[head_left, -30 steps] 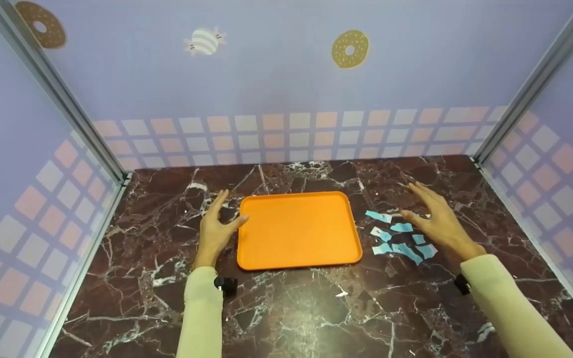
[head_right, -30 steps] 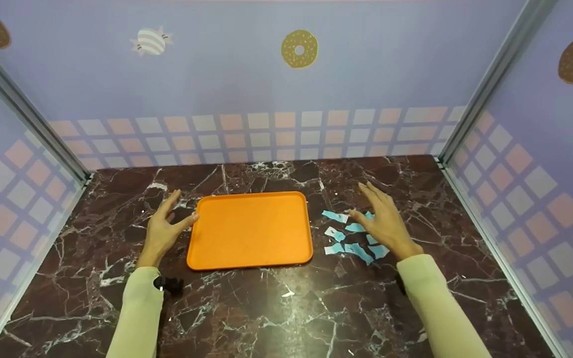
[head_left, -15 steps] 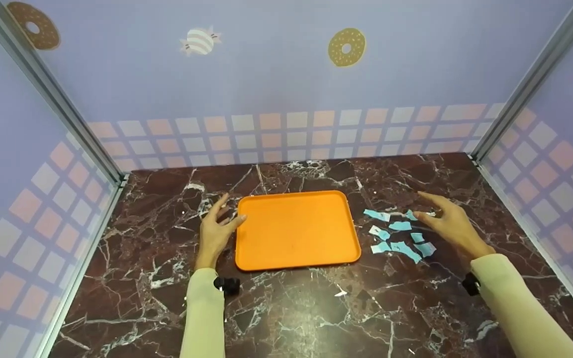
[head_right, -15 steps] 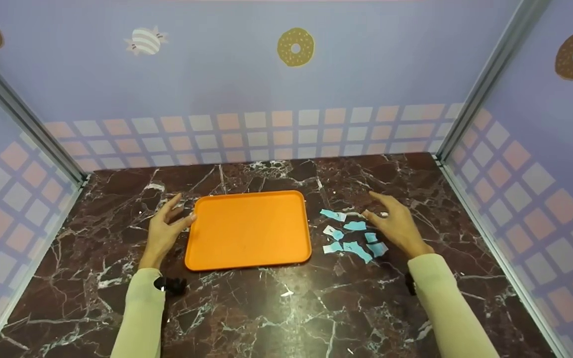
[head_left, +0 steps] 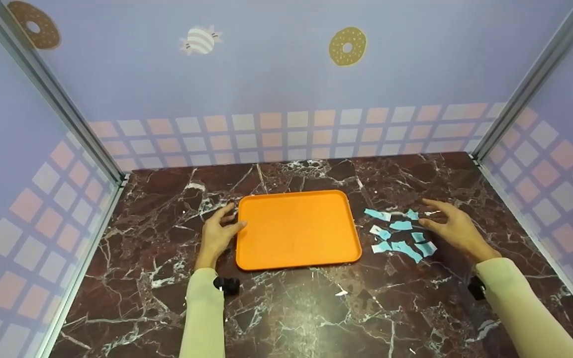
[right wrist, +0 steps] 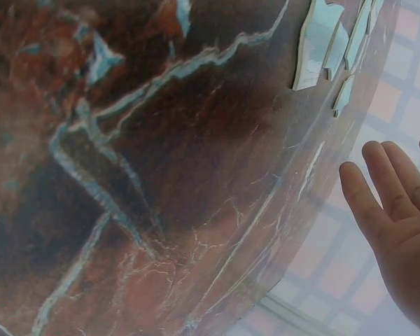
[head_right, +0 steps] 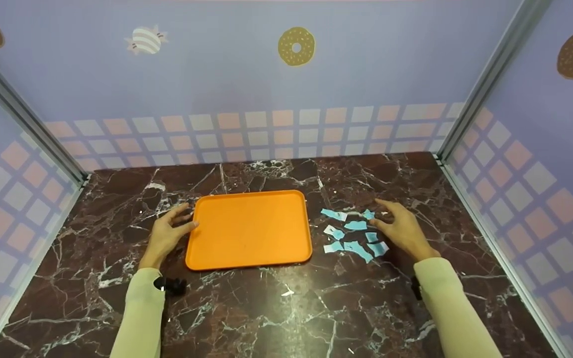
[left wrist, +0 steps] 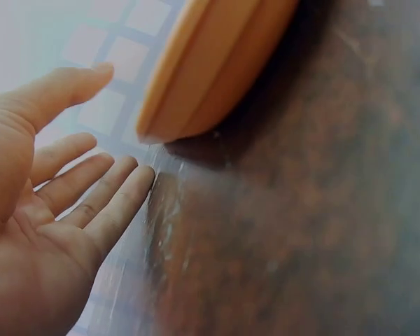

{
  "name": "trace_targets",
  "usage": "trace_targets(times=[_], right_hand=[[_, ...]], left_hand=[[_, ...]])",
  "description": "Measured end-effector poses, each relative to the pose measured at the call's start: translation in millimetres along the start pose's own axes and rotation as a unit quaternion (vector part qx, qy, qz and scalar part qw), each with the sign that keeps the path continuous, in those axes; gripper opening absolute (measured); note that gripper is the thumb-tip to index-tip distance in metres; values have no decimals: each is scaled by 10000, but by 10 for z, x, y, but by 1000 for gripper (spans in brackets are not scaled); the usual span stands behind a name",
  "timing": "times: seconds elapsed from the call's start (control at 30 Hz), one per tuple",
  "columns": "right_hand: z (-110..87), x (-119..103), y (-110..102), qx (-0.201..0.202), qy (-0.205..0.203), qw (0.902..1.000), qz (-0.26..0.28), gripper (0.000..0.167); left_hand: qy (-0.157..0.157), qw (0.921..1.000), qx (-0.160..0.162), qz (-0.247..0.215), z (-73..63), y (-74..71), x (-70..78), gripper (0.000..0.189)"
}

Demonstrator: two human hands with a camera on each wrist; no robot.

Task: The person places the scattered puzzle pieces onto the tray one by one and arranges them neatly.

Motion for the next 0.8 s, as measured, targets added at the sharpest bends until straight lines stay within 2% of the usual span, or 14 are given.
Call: trace_targets(times=[0.17,0.57,0.8], right_hand=[[-23,33,7,-57,-3,10000,-37,64],[-85,124,26,-193,72,9998,-57,57],[-110,167,27,-166,42,9996,-225,57]], left_hand=[[-16,9999,72,143,14,11,-23,62],[284,9992,75,279,40,25,-63,49],[242,9988,27,424,44,32,-57,48]])
Point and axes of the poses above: each hand's wrist, its own z-axis towards the middle knuckle, its own y-axis out of the palm, x = y × z, the point moved 4 cm from there along z, towards the middle knuckle, and after that the axes turned 11 degrees about -z, right-handed, at the moved point
